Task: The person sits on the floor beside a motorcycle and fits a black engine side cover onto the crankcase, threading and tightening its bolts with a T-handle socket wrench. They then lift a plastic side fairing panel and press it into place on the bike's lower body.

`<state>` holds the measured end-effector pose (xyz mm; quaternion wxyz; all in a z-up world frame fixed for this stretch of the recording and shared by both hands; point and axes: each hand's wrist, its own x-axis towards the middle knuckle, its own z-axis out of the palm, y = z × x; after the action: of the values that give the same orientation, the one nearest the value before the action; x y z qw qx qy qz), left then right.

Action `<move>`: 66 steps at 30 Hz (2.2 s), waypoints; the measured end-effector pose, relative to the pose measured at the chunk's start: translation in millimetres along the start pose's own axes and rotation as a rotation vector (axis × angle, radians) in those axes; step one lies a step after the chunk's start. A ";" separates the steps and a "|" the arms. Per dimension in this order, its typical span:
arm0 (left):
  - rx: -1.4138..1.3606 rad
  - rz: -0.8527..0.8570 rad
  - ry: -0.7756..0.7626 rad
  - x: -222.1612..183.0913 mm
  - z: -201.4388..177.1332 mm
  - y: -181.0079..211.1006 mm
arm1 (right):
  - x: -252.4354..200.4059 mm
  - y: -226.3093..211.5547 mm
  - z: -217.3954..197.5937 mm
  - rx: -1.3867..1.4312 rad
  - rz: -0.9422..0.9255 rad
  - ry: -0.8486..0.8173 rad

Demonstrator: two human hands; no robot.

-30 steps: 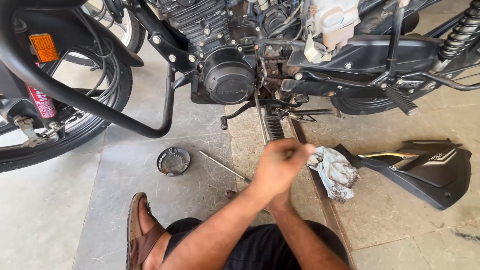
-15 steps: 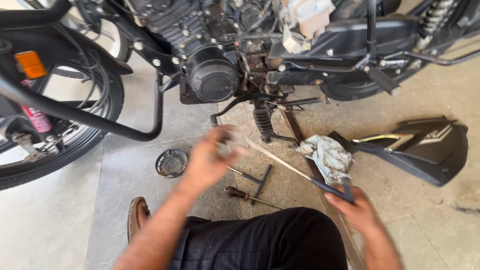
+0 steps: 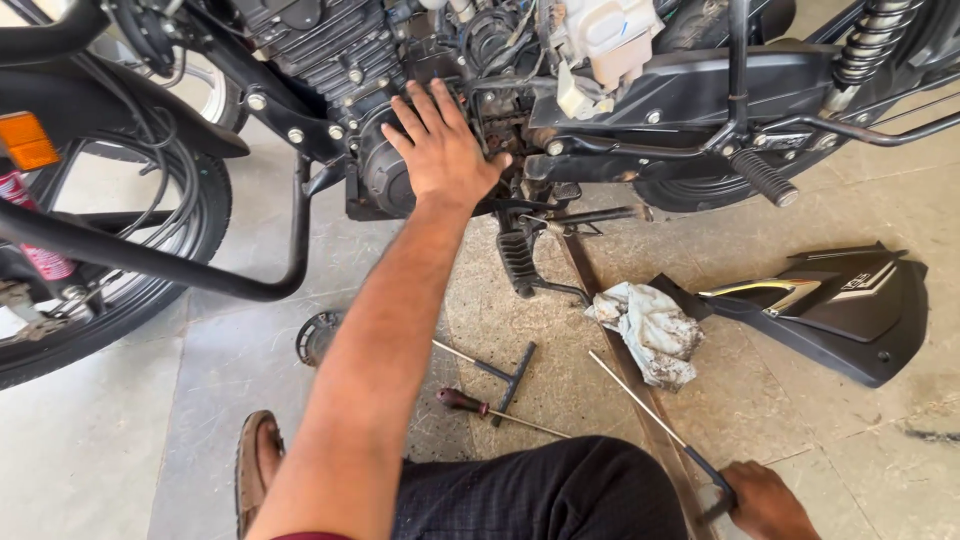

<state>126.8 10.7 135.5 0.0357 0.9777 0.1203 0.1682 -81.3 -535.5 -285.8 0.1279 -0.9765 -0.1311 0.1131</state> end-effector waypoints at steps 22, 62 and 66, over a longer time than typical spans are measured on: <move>0.165 0.416 0.090 24.6 29.1 -46.2 | 309.5 -400.8 -258.8 0.789 -0.378 0.365; -0.104 0.434 0.394 23.0 47.2 -45.0 | 362.1 -435.5 -232.1 0.876 -0.395 0.497; -0.120 0.430 0.410 27.4 53.3 -49.5 | 358.4 -438.2 -238.3 0.809 -0.354 0.461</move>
<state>158.8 63.8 88.7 0.0318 0.9227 -0.0948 0.3725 216.7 -77.1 -6.0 0.5396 -0.8110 -0.2086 -0.0871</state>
